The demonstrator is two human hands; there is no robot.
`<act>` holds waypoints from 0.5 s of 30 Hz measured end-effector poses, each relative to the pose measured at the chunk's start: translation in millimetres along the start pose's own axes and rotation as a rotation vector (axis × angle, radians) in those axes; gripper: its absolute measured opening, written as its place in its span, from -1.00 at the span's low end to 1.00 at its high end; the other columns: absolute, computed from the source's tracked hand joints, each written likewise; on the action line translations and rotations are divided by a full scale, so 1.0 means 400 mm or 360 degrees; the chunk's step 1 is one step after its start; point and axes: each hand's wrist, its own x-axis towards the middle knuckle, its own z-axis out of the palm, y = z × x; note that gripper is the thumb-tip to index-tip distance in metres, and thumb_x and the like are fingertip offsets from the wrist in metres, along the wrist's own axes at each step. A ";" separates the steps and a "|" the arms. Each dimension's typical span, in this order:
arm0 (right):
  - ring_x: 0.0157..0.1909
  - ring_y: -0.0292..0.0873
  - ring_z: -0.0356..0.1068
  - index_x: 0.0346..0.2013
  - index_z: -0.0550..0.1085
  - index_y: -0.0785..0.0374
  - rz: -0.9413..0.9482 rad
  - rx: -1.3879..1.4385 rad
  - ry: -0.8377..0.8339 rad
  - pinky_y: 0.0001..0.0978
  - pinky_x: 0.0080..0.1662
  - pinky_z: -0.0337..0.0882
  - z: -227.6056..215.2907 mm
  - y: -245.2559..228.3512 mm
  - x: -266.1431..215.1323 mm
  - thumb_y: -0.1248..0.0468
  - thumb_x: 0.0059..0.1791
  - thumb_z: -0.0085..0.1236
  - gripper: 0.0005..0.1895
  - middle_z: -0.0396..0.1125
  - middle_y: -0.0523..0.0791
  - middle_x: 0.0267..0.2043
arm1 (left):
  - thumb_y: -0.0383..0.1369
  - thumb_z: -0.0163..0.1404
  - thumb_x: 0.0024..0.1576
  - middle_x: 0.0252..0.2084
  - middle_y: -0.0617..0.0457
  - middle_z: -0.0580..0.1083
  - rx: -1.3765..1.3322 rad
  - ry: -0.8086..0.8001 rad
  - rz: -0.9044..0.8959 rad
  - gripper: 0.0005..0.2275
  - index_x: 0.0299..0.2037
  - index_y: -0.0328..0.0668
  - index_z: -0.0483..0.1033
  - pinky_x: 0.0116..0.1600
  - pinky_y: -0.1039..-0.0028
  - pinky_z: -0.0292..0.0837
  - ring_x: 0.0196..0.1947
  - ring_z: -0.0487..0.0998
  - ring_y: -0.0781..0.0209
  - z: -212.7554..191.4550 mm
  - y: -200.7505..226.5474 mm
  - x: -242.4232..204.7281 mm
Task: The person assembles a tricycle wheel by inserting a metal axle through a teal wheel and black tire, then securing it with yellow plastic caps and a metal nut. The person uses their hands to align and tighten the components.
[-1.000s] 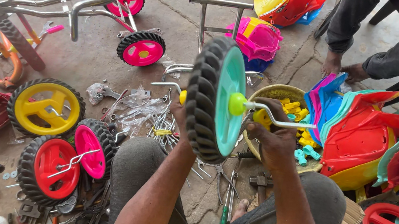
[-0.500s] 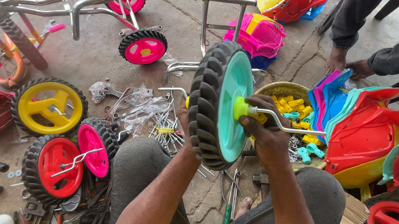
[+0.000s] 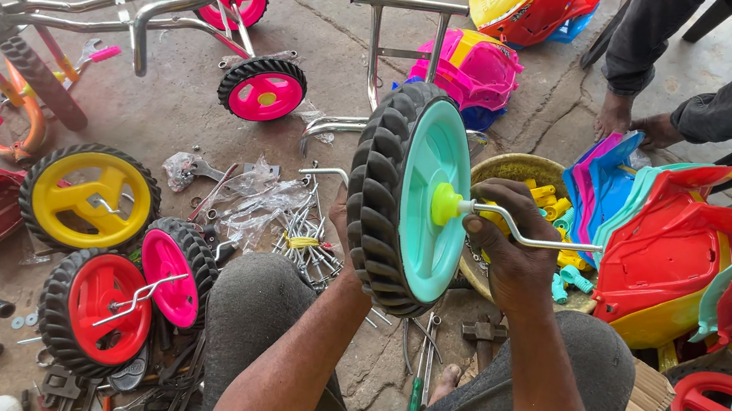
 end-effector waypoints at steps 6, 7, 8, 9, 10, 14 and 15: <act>0.06 -0.25 0.40 0.00 0.54 0.33 0.0068 0.0075 0.0002 -0.45 0.09 0.44 -0.009 0.014 -0.004 0.42 -0.03 0.31 -0.70 0.39 -0.07 0.07 | -0.05 -0.32 0.41 -0.17 0.12 0.50 0.0865 0.0575 0.0538 -0.65 0.02 -0.06 0.44 -0.22 0.45 0.57 -0.32 0.55 0.37 0.027 -0.014 0.002; 0.07 -0.25 0.40 -0.01 0.54 0.33 0.0034 0.0085 -0.0002 -0.44 0.10 0.44 -0.012 0.016 -0.004 0.42 -0.03 0.31 -0.71 0.39 -0.07 0.08 | -0.03 -0.33 0.38 -0.19 0.11 0.50 0.0892 0.0641 0.0521 -0.64 0.00 -0.07 0.44 -0.22 0.44 0.58 -0.33 0.55 0.36 0.038 -0.019 0.003; 0.04 -0.26 0.40 -0.01 0.55 0.33 0.0064 0.0170 0.0019 -0.46 0.07 0.44 -0.014 0.017 -0.005 0.41 -0.02 0.30 -0.72 0.39 -0.08 0.08 | -0.02 -0.35 0.36 -0.20 0.10 0.50 0.0920 0.0707 0.0503 -0.62 -0.01 -0.07 0.44 -0.22 0.42 0.59 -0.34 0.56 0.35 0.051 -0.023 0.003; 0.02 -0.27 0.39 -0.01 0.55 0.33 0.0093 0.0256 0.0041 -0.47 0.05 0.45 -0.017 0.019 -0.005 0.41 -0.01 0.29 -0.73 0.38 -0.08 0.09 | 0.00 -0.36 0.33 -0.21 0.08 0.50 0.0949 0.0772 0.0483 -0.60 -0.03 -0.07 0.44 -0.23 0.40 0.60 -0.35 0.56 0.34 0.063 -0.026 0.005; 0.00 -0.29 0.39 0.00 0.55 0.33 0.0121 0.0342 0.0062 -0.48 0.02 0.45 -0.018 0.021 -0.005 0.41 0.00 0.28 -0.73 0.37 -0.09 0.09 | 0.01 -0.37 0.31 -0.23 0.07 0.50 0.0977 0.0837 0.0464 -0.59 -0.04 -0.08 0.44 -0.23 0.39 0.60 -0.35 0.57 0.33 0.075 -0.030 0.007; -0.07 -0.31 0.38 -0.02 0.53 0.33 0.0080 0.0539 0.0112 -0.51 -0.10 0.44 -0.024 0.028 -0.010 0.43 -0.01 0.30 -0.73 0.36 -0.07 0.08 | 0.02 -0.34 0.29 -0.22 0.09 0.50 0.0945 0.0891 0.0412 -0.60 -0.03 -0.06 0.44 -0.23 0.40 0.59 -0.35 0.56 0.34 0.095 -0.038 0.014; -0.11 -0.31 0.38 -0.02 0.53 0.33 0.0093 0.0570 0.0119 -0.52 -0.13 0.45 -0.025 0.029 -0.012 0.43 -0.01 0.30 -0.74 0.37 -0.07 0.07 | 0.02 -0.33 0.29 -0.22 0.09 0.50 0.0914 0.0865 0.0402 -0.60 -0.03 -0.06 0.43 -0.23 0.41 0.59 -0.35 0.56 0.34 0.094 -0.040 0.017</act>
